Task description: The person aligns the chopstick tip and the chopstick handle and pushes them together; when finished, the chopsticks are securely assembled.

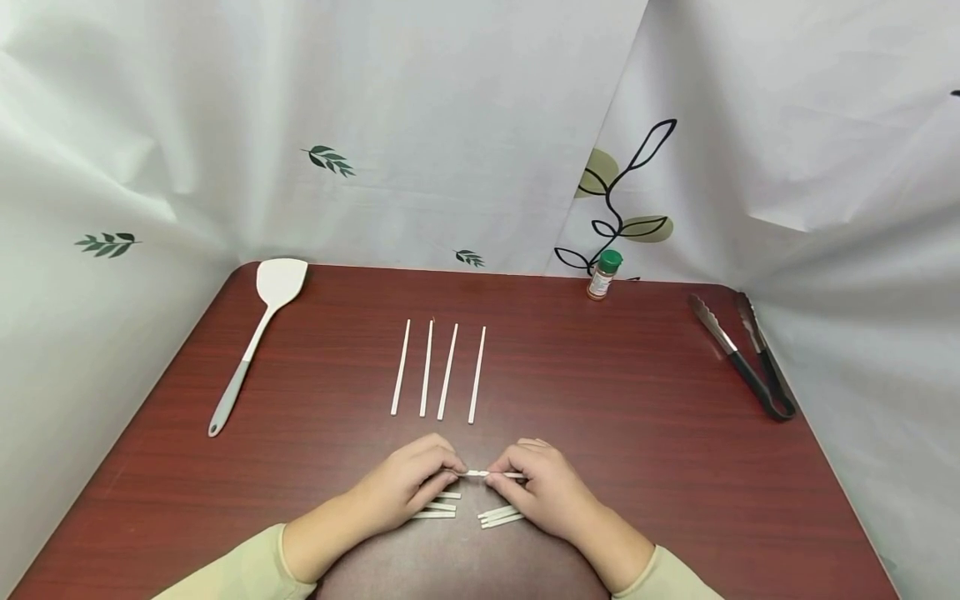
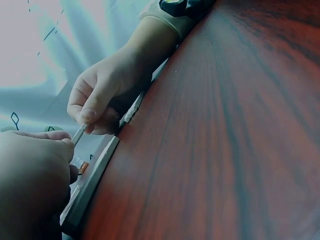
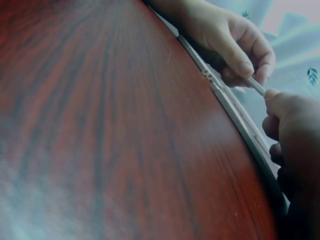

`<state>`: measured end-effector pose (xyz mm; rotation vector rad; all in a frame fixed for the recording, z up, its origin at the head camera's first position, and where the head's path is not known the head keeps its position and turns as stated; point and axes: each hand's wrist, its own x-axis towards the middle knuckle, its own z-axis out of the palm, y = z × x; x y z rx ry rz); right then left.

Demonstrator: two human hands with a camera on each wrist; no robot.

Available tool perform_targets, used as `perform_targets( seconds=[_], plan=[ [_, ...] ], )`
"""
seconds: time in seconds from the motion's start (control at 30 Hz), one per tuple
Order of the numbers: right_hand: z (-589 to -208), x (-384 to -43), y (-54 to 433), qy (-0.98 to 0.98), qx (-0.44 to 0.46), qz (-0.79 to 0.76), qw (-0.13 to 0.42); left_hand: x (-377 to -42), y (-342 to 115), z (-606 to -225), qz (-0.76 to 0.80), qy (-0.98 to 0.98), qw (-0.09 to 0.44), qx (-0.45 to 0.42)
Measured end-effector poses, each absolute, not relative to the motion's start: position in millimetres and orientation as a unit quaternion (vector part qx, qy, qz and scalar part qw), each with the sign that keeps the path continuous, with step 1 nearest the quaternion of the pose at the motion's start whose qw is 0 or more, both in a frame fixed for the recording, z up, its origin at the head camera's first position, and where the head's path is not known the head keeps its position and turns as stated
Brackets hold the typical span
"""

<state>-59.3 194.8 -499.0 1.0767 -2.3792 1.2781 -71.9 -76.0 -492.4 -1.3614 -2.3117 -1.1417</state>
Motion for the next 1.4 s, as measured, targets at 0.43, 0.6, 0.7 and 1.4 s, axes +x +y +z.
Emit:
perform_targets(
  seconds=[0.43, 0.6, 0.7, 1.4],
  plan=[
    [-497.7, -59.2, 186.7, -0.781, 0.395, 0.465, 0.132, -70.5, -77.3, -490.3, -0.396, -0.771, 0.129, -0.481],
    [-495.0, -58.4, 183.6, -0.783, 0.394, 0.466, 0.12, -69.5, -78.9, -489.7, -0.391, -0.773, 0.13, -0.483],
    [-494.1, -58.6, 182.1, -0.782, 0.395, 0.467, 0.12, -69.1, -79.5, -489.8, -0.391, -0.773, 0.13, -0.482],
    [-491.0, -68.7, 206.2, -0.782, 0.249, 0.567, 0.07, -68.9, -69.7, -493.8, -0.431, -0.775, 0.105, -0.451]
  ],
)
